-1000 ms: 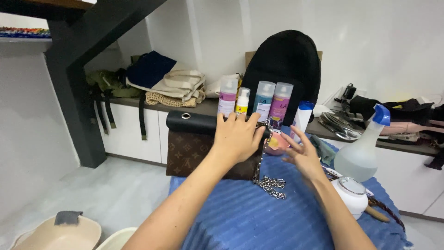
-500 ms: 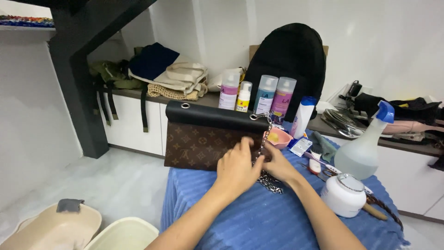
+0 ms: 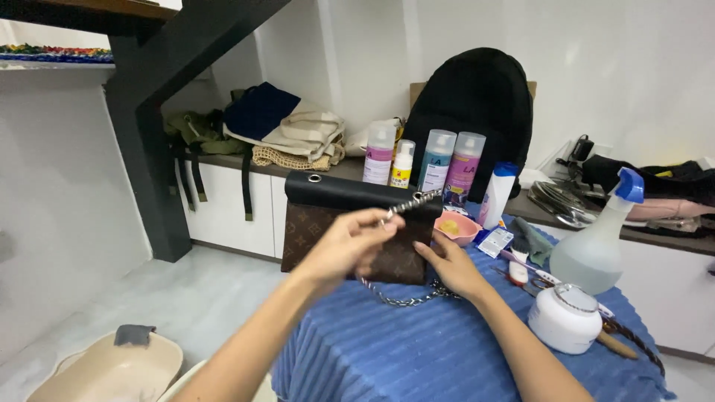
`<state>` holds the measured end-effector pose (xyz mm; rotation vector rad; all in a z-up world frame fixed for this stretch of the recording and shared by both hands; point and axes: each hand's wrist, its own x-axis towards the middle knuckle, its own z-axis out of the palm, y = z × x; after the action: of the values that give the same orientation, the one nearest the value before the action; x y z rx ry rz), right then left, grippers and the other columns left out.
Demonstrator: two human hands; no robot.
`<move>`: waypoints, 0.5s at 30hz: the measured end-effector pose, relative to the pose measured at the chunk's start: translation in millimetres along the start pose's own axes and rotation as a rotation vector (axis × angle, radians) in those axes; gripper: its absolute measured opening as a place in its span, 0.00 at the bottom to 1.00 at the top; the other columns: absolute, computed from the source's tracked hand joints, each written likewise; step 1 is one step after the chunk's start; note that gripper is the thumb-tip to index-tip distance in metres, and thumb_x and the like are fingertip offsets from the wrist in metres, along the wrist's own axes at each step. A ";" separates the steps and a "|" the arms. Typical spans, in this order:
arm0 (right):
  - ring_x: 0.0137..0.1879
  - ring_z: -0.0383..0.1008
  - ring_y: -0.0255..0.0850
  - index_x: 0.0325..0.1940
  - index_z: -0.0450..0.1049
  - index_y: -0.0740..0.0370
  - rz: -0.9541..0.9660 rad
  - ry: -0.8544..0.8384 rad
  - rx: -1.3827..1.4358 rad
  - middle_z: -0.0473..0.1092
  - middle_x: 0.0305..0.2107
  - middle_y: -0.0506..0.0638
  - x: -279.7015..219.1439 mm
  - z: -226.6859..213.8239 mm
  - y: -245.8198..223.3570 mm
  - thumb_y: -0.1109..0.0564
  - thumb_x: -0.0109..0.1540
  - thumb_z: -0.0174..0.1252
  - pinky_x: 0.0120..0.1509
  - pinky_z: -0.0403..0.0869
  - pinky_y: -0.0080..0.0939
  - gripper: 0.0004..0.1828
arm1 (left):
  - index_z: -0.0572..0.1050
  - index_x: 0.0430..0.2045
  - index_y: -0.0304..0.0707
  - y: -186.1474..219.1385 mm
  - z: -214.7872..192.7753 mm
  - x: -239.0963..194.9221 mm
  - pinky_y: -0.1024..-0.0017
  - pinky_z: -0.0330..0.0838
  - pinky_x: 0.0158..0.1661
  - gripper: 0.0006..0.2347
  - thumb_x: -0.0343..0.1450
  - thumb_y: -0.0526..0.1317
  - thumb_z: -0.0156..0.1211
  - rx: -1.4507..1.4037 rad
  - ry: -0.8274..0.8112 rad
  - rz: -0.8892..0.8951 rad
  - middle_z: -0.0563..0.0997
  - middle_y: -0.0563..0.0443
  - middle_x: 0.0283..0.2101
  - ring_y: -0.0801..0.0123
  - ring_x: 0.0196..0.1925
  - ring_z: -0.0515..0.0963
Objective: Cleaning a leather purse with a cloth and attaching a metal chain strap.
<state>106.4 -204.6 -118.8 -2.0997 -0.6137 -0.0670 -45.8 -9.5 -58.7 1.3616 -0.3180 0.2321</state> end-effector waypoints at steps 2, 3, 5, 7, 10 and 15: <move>0.58 0.79 0.51 0.65 0.73 0.41 0.002 0.014 -0.029 0.81 0.44 0.54 -6.2 -0.3 -6.9 0.37 0.65 0.58 0.62 0.75 0.53 0.25 | 0.79 0.45 0.33 24.7 -4.1 -3.5 0.84 0.63 0.12 0.11 0.71 0.38 0.64 0.077 0.003 0.039 0.68 0.58 0.17 0.83 0.13 0.65; 0.57 0.80 0.51 0.64 0.74 0.43 -0.017 0.018 -0.033 0.81 0.43 0.54 -9.1 -1.6 -10.5 0.37 0.64 0.59 0.60 0.76 0.52 0.25 | 0.80 0.46 0.34 32.9 -4.9 -1.6 0.83 0.62 0.13 0.11 0.72 0.39 0.62 0.145 -0.008 0.053 0.69 0.56 0.19 0.82 0.13 0.64; 0.56 0.80 0.52 0.62 0.75 0.45 -0.039 0.028 -0.037 0.82 0.43 0.55 -12.6 -4.9 -13.8 0.37 0.64 0.59 0.59 0.77 0.51 0.26 | 0.80 0.47 0.36 48.1 -2.9 4.1 0.83 0.61 0.14 0.11 0.73 0.39 0.60 0.215 -0.022 0.074 0.70 0.54 0.20 0.81 0.14 0.64; 0.51 0.79 0.54 0.65 0.69 0.56 -0.125 0.157 -0.003 0.78 0.46 0.62 -13.4 -8.0 -13.7 0.37 0.59 0.66 0.52 0.76 0.53 0.35 | 0.72 0.62 0.38 62.3 1.6 11.1 0.78 0.68 0.15 0.19 0.75 0.39 0.55 0.314 -0.154 0.038 0.75 0.48 0.26 0.76 0.17 0.71; 0.68 0.63 0.70 0.71 0.56 0.72 -0.549 0.466 0.167 0.63 0.61 0.74 -19.4 -24.5 -47.1 0.53 0.59 0.70 0.70 0.64 0.64 0.44 | 0.72 0.62 0.38 75.2 11.1 21.6 0.80 0.66 0.14 0.18 0.76 0.39 0.53 0.367 -0.202 0.044 0.76 0.47 0.26 0.76 0.16 0.71; 0.56 0.74 0.58 0.65 0.67 0.58 -0.644 0.506 -0.025 0.71 0.48 0.61 -12.6 -48.3 -110.1 0.61 0.59 0.66 0.61 0.72 0.53 0.31 | 0.72 0.62 0.43 91.8 18.3 38.2 0.75 0.71 0.14 0.23 0.70 0.40 0.64 0.468 -0.217 -0.039 0.77 0.44 0.24 0.69 0.16 0.75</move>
<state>54.7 -197.9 -9.8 -1.7273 -0.9398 -0.9373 -43.3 -10.4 42.4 1.8605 -0.4350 0.1287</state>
